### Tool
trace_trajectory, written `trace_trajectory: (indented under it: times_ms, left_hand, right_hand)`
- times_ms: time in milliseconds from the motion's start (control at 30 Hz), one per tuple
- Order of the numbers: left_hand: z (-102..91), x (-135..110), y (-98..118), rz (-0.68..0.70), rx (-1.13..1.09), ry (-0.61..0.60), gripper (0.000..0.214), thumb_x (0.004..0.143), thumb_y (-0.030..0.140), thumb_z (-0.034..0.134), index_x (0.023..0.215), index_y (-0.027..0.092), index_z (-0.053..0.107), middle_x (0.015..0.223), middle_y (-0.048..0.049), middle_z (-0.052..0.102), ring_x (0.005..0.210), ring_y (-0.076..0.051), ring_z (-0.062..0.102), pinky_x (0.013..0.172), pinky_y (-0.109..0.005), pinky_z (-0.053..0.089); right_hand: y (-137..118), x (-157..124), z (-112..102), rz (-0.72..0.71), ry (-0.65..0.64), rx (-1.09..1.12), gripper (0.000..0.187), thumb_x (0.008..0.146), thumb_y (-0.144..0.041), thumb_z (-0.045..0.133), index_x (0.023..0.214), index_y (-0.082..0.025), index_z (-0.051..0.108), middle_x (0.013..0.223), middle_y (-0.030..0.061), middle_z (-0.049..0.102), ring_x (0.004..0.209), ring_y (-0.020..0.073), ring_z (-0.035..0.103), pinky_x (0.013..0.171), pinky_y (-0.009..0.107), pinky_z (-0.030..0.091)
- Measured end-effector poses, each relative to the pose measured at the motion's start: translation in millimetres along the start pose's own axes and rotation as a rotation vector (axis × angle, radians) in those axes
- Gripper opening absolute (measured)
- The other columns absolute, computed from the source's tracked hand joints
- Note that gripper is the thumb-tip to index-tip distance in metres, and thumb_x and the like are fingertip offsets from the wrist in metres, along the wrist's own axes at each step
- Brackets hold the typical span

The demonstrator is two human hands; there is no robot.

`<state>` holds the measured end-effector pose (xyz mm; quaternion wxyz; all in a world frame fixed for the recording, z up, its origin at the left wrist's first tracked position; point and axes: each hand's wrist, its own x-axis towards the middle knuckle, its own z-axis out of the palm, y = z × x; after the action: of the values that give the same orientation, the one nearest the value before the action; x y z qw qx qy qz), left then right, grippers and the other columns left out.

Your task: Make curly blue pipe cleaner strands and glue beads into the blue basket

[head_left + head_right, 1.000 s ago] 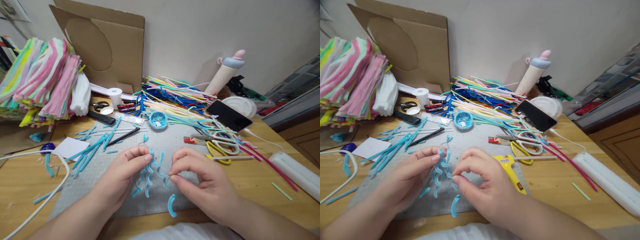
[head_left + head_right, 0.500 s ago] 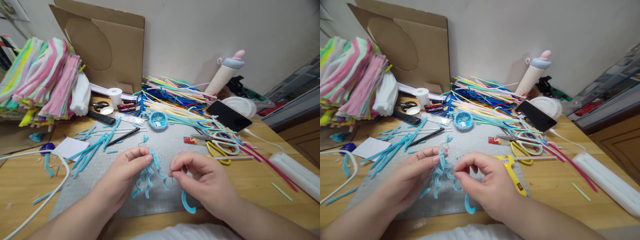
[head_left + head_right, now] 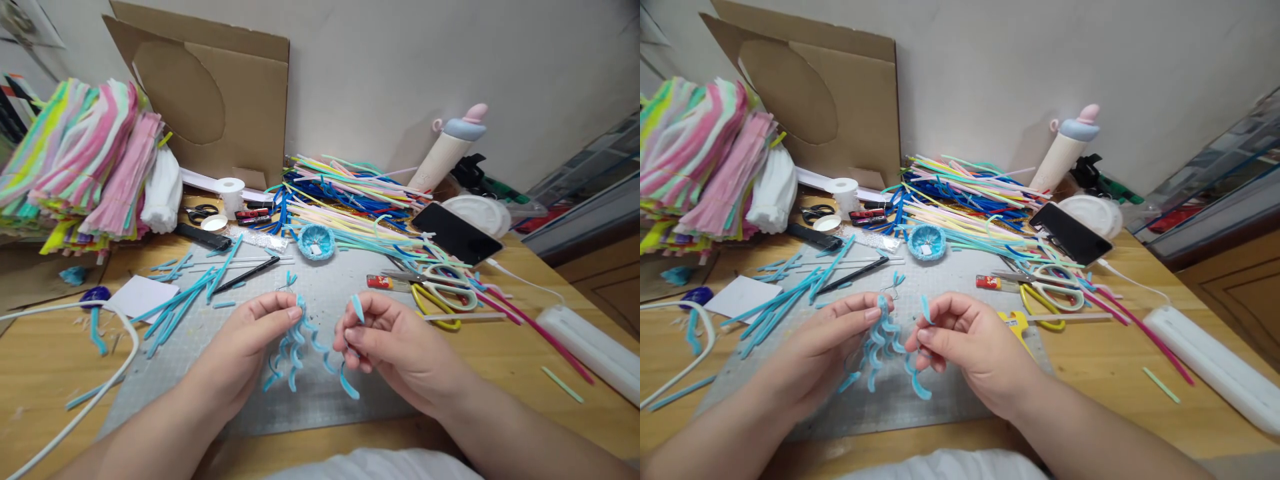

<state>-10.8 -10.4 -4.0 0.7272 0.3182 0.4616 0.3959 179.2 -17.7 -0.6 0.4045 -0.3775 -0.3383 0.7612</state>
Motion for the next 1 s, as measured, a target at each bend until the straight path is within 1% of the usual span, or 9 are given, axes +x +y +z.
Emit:
trace_trajectory:
  times_ms: [167, 267, 367, 433, 533, 633, 833, 933, 1000]
  left_hand:
    - [0.8, 1.6, 0.4, 0.003, -0.004, 0.004, 0.016, 0.070, 0.028, 0.073, 0.079, 0.018, 0.063, 0.076, 0.0005, 0.061, 0.073, -0.015, 0.052, 0.074, -0.026, 0.039]
    - [-0.2, 2.1, -0.1, 0.000, 0.001, 0.010, 0.017, 0.070, 0.029, 0.074, 0.078, 0.018, 0.064, 0.075, 0.0005, 0.060, 0.073, -0.015, 0.052, 0.073, -0.026, 0.039]
    - [-1.2, 2.2, -1.0, 0.002, 0.010, 0.024, 0.018, 0.069, 0.029, 0.075, 0.080, 0.018, 0.065, 0.073, 0.0010, 0.059, 0.073, -0.014, 0.053, 0.070, -0.024, 0.039]
    - [-0.9, 2.0, -1.2, -0.006, 0.003, 0.016, 0.018, 0.069, 0.029, 0.075, 0.080, 0.018, 0.066, 0.071, 0.0011, 0.059, 0.072, -0.014, 0.054, 0.068, -0.023, 0.039]
    - [1.1, 0.6, -0.2, -0.016, -0.017, 0.012, 0.018, 0.068, 0.029, 0.076, 0.078, 0.018, 0.066, 0.071, 0.0008, 0.060, 0.070, -0.013, 0.054, 0.066, -0.023, 0.040]
    - [3.0, -1.2, 1.3, -0.024, -0.024, 0.034, 0.017, 0.068, 0.027, 0.076, 0.080, 0.018, 0.068, 0.075, 0.0004, 0.062, 0.071, -0.013, 0.054, 0.066, -0.022, 0.040]
    - [1.6, -0.5, 0.0, -0.023, -0.006, 0.010, 0.016, 0.071, 0.028, 0.074, 0.081, 0.018, 0.067, 0.076, 0.0000, 0.063, 0.072, -0.014, 0.054, 0.066, -0.023, 0.039]
    - [0.9, -0.1, -1.3, -0.007, -0.008, 0.001, 0.014, 0.071, 0.027, 0.074, 0.081, 0.018, 0.068, 0.075, 0.0003, 0.062, 0.073, -0.013, 0.054, 0.067, -0.022, 0.039]
    - [0.8, -0.8, -0.7, -0.012, -0.008, 0.012, 0.015, 0.071, 0.027, 0.075, 0.082, 0.019, 0.069, 0.074, 0.0010, 0.061, 0.072, -0.013, 0.054, 0.067, -0.021, 0.039]
  right_hand:
    - [3.4, -3.4, -2.6, -0.033, -0.023, -0.051, 0.013, 0.075, -0.026, 0.076, 0.077, -0.017, 0.067, 0.074, 0.0030, 0.075, 0.055, 0.0088, 0.066, 0.046, 0.016, 0.042]
    - [2.8, -5.4, -3.4, -0.074, -0.025, -0.149, 0.013, 0.078, -0.031, 0.074, 0.078, -0.019, 0.071, 0.079, 0.0033, 0.074, 0.061, 0.0098, 0.064, 0.050, 0.019, 0.045]
    - [0.7, -5.1, -2.3, -0.209, 0.027, -0.307, 0.007, 0.075, -0.027, 0.076, 0.072, -0.021, 0.074, 0.076, 0.0002, 0.069, 0.069, 0.0100, 0.061, 0.063, 0.021, 0.048]
    - [0.4, -4.1, -1.1, -0.283, 0.059, -0.362, 0.006, 0.072, -0.022, 0.077, 0.068, -0.022, 0.073, 0.074, -0.0009, 0.067, 0.072, 0.0112, 0.061, 0.068, 0.023, 0.049]
    - [2.6, -3.2, -0.1, -0.312, 0.096, -0.380, 0.007, 0.069, -0.022, 0.077, 0.067, -0.022, 0.071, 0.073, 0.0000, 0.069, 0.071, 0.0135, 0.063, 0.067, 0.026, 0.051]
    - [5.3, -3.9, -0.4, -0.329, 0.115, -0.390, 0.009, 0.068, -0.023, 0.079, 0.067, -0.022, 0.070, 0.073, 0.0011, 0.072, 0.072, 0.0151, 0.064, 0.068, 0.028, 0.051]
    - [4.2, -7.9, -2.0, -0.365, -0.015, -0.329, 0.008, 0.071, -0.029, 0.079, 0.072, -0.025, 0.073, 0.080, 0.0014, 0.074, 0.078, 0.0165, 0.067, 0.073, 0.031, 0.052]
    - [3.4, -10.3, -2.5, -0.352, -0.028, -0.340, 0.006, 0.073, -0.029, 0.077, 0.075, -0.026, 0.073, 0.074, 0.0001, 0.072, 0.070, 0.0151, 0.065, 0.067, 0.030, 0.051]
    - [3.0, -11.7, -2.0, -0.385, -0.018, -0.428, 0.003, 0.076, -0.024, 0.074, 0.076, -0.026, 0.072, 0.071, -0.0008, 0.069, 0.066, 0.0139, 0.063, 0.063, 0.028, 0.050]
